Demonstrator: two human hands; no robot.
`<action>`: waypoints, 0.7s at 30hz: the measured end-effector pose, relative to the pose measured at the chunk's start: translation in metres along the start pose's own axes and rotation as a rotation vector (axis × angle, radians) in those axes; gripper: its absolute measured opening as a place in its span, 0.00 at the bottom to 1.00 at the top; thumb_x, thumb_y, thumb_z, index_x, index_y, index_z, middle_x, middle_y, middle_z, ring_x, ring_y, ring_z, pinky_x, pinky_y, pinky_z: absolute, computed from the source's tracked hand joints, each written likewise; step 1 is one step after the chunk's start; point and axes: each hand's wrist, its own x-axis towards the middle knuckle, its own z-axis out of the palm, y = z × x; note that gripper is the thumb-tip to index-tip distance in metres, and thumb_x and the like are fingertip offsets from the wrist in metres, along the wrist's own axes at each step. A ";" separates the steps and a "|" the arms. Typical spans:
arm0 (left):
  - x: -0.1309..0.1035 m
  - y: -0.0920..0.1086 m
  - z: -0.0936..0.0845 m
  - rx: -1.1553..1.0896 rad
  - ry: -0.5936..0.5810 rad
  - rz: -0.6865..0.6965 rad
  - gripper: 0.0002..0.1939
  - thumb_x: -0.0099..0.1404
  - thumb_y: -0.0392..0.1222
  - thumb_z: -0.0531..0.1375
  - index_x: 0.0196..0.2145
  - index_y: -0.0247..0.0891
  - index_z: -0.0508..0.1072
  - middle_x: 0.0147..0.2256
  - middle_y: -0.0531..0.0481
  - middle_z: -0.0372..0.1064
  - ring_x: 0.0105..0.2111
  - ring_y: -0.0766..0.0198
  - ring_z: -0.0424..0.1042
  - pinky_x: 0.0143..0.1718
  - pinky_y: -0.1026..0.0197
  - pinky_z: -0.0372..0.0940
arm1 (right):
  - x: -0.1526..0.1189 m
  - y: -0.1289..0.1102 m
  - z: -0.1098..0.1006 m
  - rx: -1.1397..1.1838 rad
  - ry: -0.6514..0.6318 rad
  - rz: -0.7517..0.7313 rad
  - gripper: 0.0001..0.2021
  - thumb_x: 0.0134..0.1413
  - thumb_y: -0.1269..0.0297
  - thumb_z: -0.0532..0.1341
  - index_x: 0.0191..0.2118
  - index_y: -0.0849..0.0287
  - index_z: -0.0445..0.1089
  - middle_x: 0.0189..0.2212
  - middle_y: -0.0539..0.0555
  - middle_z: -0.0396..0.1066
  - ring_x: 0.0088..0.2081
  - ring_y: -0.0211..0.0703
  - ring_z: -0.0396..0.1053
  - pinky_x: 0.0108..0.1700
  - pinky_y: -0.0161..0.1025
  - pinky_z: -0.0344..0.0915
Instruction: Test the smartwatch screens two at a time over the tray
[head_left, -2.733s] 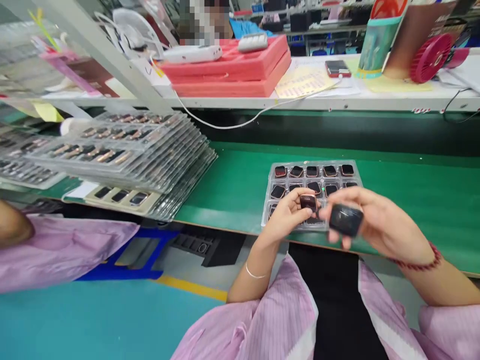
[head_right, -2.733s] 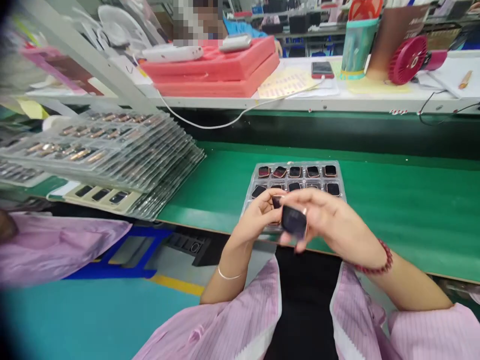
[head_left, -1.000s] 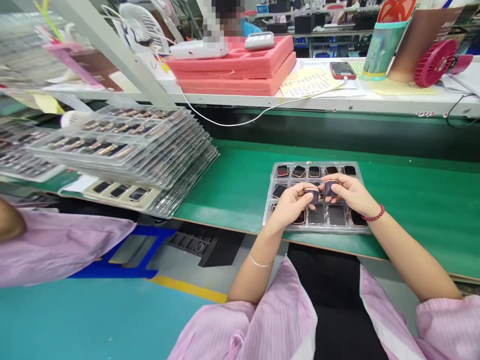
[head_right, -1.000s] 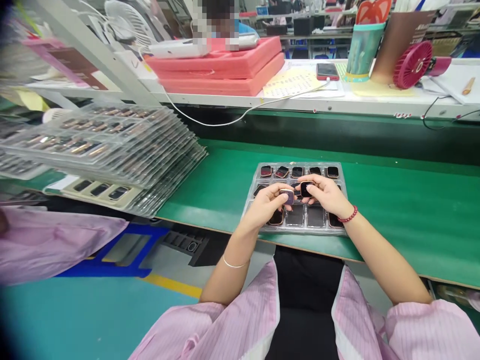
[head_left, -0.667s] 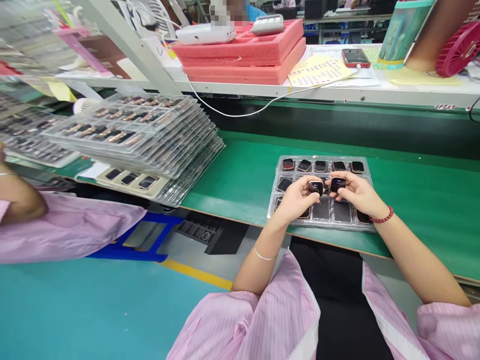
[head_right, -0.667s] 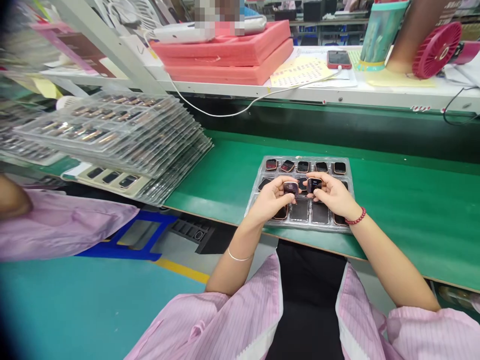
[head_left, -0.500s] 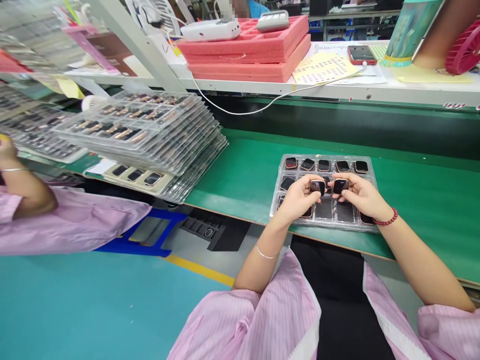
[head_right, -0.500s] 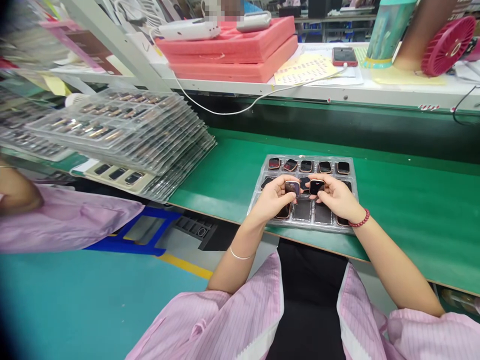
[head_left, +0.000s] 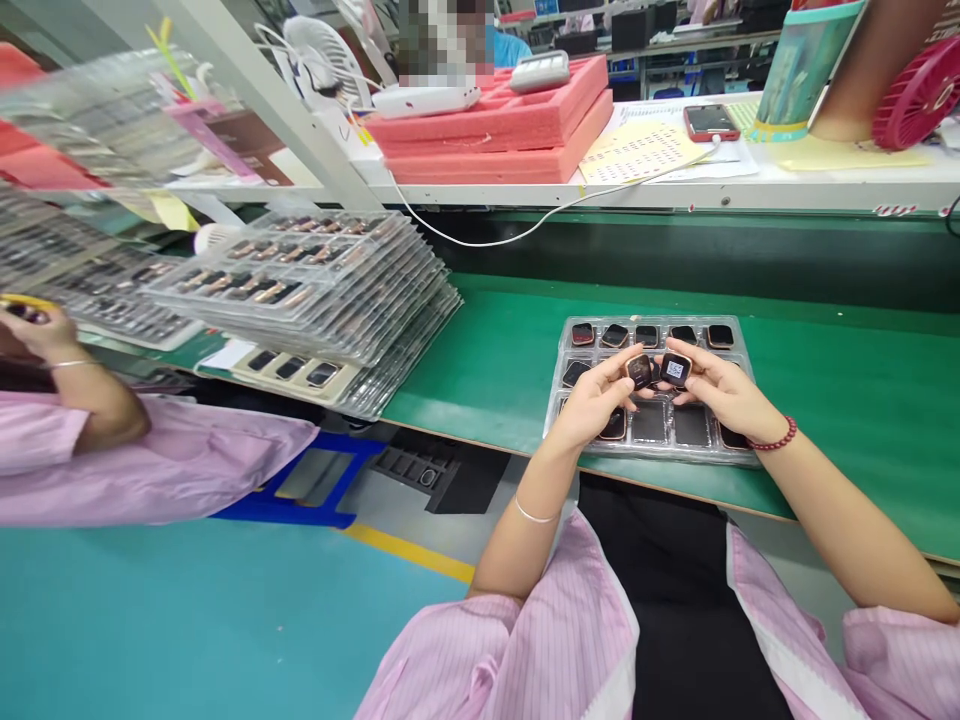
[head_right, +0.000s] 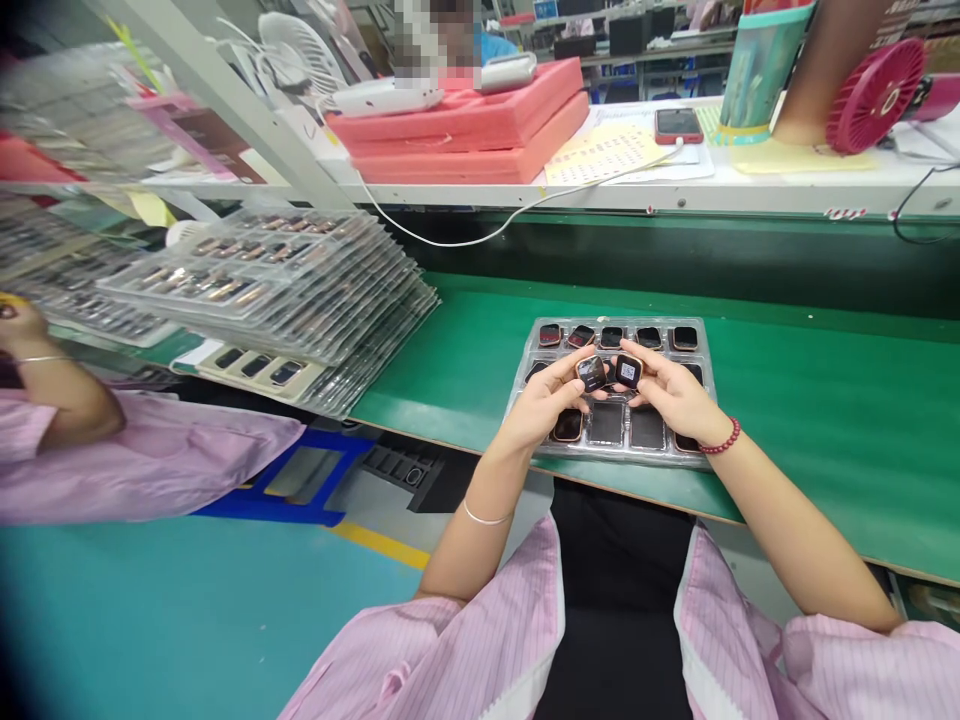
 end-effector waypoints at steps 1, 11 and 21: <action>0.000 0.000 -0.001 -0.005 -0.016 -0.002 0.32 0.64 0.48 0.65 0.64 0.40 0.66 0.49 0.42 0.73 0.38 0.62 0.77 0.32 0.65 0.69 | 0.000 0.000 -0.001 0.035 0.007 0.023 0.28 0.59 0.63 0.65 0.65 0.48 0.66 0.59 0.57 0.71 0.47 0.48 0.78 0.43 0.44 0.79; 0.002 0.000 0.003 -0.035 -0.082 -0.032 0.35 0.58 0.49 0.70 0.60 0.39 0.66 0.40 0.48 0.71 0.28 0.69 0.73 0.28 0.67 0.64 | 0.003 -0.003 -0.007 0.121 -0.007 0.051 0.25 0.46 0.62 0.74 0.52 0.56 0.75 0.40 0.54 0.76 0.25 0.33 0.68 0.28 0.35 0.72; 0.000 0.008 0.004 -0.050 -0.108 -0.111 0.31 0.57 0.48 0.71 0.55 0.39 0.68 0.41 0.48 0.70 0.28 0.71 0.71 0.32 0.65 0.67 | 0.001 -0.005 -0.007 0.069 -0.049 0.086 0.24 0.48 0.62 0.72 0.52 0.54 0.72 0.34 0.51 0.73 0.24 0.35 0.65 0.27 0.37 0.70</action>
